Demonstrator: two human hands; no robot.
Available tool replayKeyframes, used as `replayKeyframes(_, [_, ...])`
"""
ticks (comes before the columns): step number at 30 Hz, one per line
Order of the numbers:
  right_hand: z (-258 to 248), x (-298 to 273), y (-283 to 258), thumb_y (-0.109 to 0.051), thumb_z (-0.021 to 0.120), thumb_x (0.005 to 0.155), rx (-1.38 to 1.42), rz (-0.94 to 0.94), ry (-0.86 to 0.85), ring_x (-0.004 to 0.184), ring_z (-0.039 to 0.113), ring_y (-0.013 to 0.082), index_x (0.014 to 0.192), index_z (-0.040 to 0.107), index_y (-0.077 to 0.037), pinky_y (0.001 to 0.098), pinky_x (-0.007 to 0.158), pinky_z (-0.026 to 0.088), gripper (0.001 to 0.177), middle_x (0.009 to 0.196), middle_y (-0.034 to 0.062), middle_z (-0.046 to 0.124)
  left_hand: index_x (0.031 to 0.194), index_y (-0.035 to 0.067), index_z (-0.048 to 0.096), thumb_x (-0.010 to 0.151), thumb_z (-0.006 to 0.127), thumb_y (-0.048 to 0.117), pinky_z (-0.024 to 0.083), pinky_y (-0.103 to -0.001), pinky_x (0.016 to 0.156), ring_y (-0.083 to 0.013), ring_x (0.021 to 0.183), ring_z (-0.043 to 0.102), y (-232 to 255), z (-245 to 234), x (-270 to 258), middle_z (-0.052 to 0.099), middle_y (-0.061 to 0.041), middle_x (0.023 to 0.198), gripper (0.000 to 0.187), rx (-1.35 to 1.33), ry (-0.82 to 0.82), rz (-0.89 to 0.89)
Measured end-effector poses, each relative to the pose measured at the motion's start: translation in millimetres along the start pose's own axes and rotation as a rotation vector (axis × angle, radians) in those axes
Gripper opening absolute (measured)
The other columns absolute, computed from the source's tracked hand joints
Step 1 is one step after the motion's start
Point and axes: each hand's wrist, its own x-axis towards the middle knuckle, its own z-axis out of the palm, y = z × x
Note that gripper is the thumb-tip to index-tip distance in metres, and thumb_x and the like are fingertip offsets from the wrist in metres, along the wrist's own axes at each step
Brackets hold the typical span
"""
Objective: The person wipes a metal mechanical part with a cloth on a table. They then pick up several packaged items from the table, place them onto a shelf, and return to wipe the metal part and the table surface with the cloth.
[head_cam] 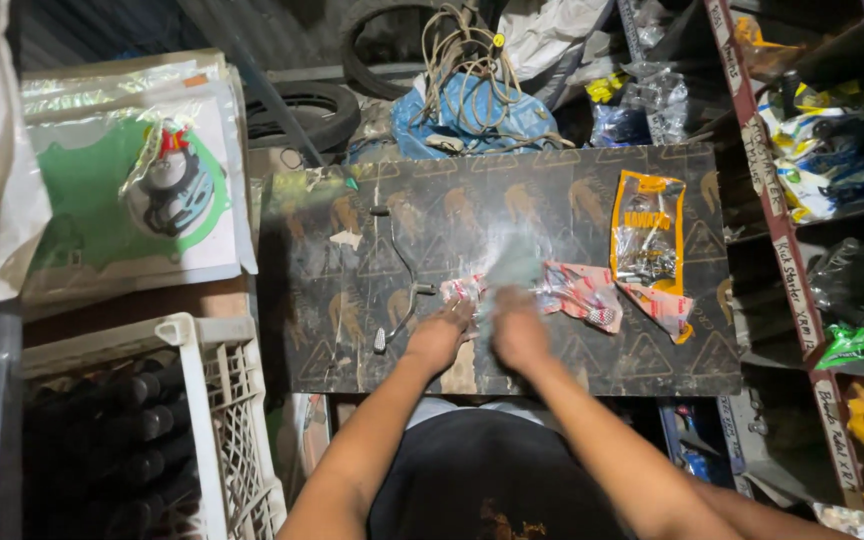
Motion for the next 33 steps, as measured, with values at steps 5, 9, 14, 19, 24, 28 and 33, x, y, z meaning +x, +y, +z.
replayKeyframes(5, [15.0,7.7,17.3,-0.029,0.054,0.099,-0.103,-0.238,-0.085,0.145,0.043,0.0371,0.149,0.047,0.0,0.0507,0.122,0.029,0.058,0.152,0.0223,0.05,0.122,0.008,0.067,0.096,0.059,0.029,0.058,-0.052,0.094,-0.0389,0.114,0.068,10.6,-39.1,-11.2,0.063,-0.017,0.129,0.034,0.048,-0.05,-0.028])
replayKeyframes(9, [4.2,16.1,53.0,-0.037,0.036,0.107,-0.286,-0.078,-0.038,0.156,0.026,0.0243,0.158,0.036,-0.01,0.0516,0.129,0.013,0.058,0.166,0.0085,0.034,0.103,0.01,0.079,0.093,0.06,0.04,0.036,-0.046,0.118,-0.0264,0.118,0.068,25.3,-106.5,-37.6,0.078,-0.012,0.106,0.036,0.282,-0.061,0.176])
replayKeyframes(14, [36.5,10.5,1.5,-0.039,0.049,0.102,-0.216,-0.153,-0.015,0.148,0.04,0.0361,0.15,0.045,0.005,0.0522,0.124,0.024,0.065,0.154,0.0259,0.047,0.142,0.005,0.056,0.097,0.056,0.037,0.025,-0.048,0.124,-0.0296,0.153,0.03,-3.1,-22.2,-22.4,0.055,-0.011,0.151,0.055,0.204,-0.096,0.114])
replayKeyframes(19, [-32.8,6.5,-5.7,-0.043,0.053,0.098,-0.18,-0.199,-0.115,0.109,0.07,0.0339,0.117,0.072,-0.011,0.0486,0.101,0.05,0.042,0.11,0.0168,0.075,0.149,-0.003,0.045,0.096,0.052,0.029,0.018,-0.048,0.128,-0.0344,0.157,0.02,-4.0,-2.3,-24.4,0.038,-0.018,0.163,0.063,0.22,-0.128,0.107])
replayKeyframes(24, [19.9,8.6,37.6,-0.027,0.049,0.098,-0.327,0.046,0.1,0.153,0.035,0.0263,0.15,0.051,-0.004,0.0519,0.125,0.023,0.056,0.162,0.0135,0.043,0.152,0.006,0.046,0.097,0.046,0.02,0.017,-0.053,0.126,-0.0344,0.151,0.036,6.4,-10.6,-21.6,0.057,-0.017,0.149,0.057,0.297,-0.107,0.071])
replayKeyframes(28, [47.4,-2.9,-4.2,-0.037,0.058,0.096,-0.16,-0.092,-0.125,0.143,0.044,0.044,0.156,0.036,0.001,0.0554,0.118,0.036,0.075,0.154,0.0272,0.045,0.156,0.004,0.039,0.094,0.046,0.023,0.011,-0.056,0.126,-0.0341,0.159,0.013,2.2,-1.3,-10.8,0.042,-0.011,0.162,0.065,0.275,-0.17,0.024])
replayKeyframes(33, [1.9,-2.7,56.7,-0.024,0.045,0.099,-0.368,-0.02,0.04,0.151,0.038,0.0291,0.155,0.042,-0.005,0.0583,0.12,0.028,0.06,0.16,0.0159,0.044,0.163,0.006,0.021,0.095,0.048,0.024,0.001,-0.065,0.125,-0.0344,0.16,0.001,3.3,6.0,-5.7,0.028,-0.008,0.169,0.075,0.271,-0.263,-0.023])
